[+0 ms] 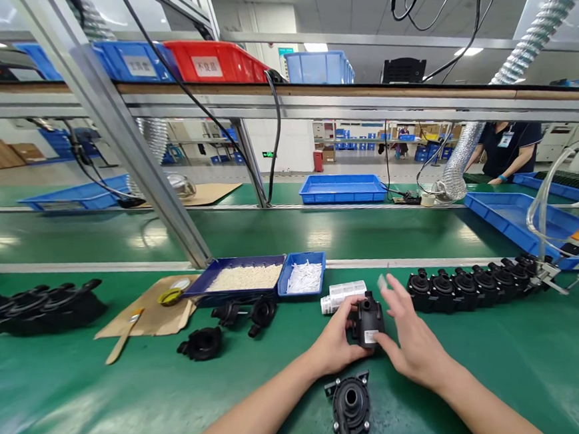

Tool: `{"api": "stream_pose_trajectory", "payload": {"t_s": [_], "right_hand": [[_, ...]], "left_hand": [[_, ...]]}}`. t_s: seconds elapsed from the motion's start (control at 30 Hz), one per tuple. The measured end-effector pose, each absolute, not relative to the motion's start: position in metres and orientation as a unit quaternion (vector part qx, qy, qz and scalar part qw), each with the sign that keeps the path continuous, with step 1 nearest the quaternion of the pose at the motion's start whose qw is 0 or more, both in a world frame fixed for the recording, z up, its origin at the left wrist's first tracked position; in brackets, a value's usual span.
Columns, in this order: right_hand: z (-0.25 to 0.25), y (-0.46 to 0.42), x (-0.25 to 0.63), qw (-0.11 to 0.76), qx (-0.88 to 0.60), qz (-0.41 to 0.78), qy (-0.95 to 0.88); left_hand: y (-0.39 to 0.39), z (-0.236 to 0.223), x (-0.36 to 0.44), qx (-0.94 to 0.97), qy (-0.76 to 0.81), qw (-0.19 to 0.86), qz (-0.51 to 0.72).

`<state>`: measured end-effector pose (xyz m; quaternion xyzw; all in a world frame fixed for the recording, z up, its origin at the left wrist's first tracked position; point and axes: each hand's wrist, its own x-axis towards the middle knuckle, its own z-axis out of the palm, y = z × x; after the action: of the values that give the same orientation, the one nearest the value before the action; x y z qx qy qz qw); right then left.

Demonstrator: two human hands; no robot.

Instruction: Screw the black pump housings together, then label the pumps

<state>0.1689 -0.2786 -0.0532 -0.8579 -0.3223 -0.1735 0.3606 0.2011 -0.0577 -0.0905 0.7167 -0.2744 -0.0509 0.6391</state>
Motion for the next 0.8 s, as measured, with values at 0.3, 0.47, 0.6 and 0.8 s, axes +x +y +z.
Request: {"api": "stream_pose_trajectory", "payload": {"t_s": [0.3, 0.47, 0.6, 0.8], "right_hand": [[-0.065, -0.265, 0.181, 0.466, -0.857, -0.074, -0.209], [-0.048, -0.287, 0.174, 0.379, -0.867, -0.032, -0.322], [-0.033, -0.296, 0.156, 0.367, -0.858, 0.071, -0.352], [-0.02, -0.291, 0.135, 0.423, -0.799, 0.115, -0.413]], "left_hand": [[-0.055, -0.084, 0.198, 0.74, -0.384, 0.552, 0.005], [-0.036, -0.07, 0.196, 0.599, -0.343, 0.691, -0.214], [-0.031, -0.066, 0.196, 0.551, -0.308, 0.716, -0.299], [-0.039, -0.067, 0.193, 0.561, -0.291, 0.71, -0.31]]}}
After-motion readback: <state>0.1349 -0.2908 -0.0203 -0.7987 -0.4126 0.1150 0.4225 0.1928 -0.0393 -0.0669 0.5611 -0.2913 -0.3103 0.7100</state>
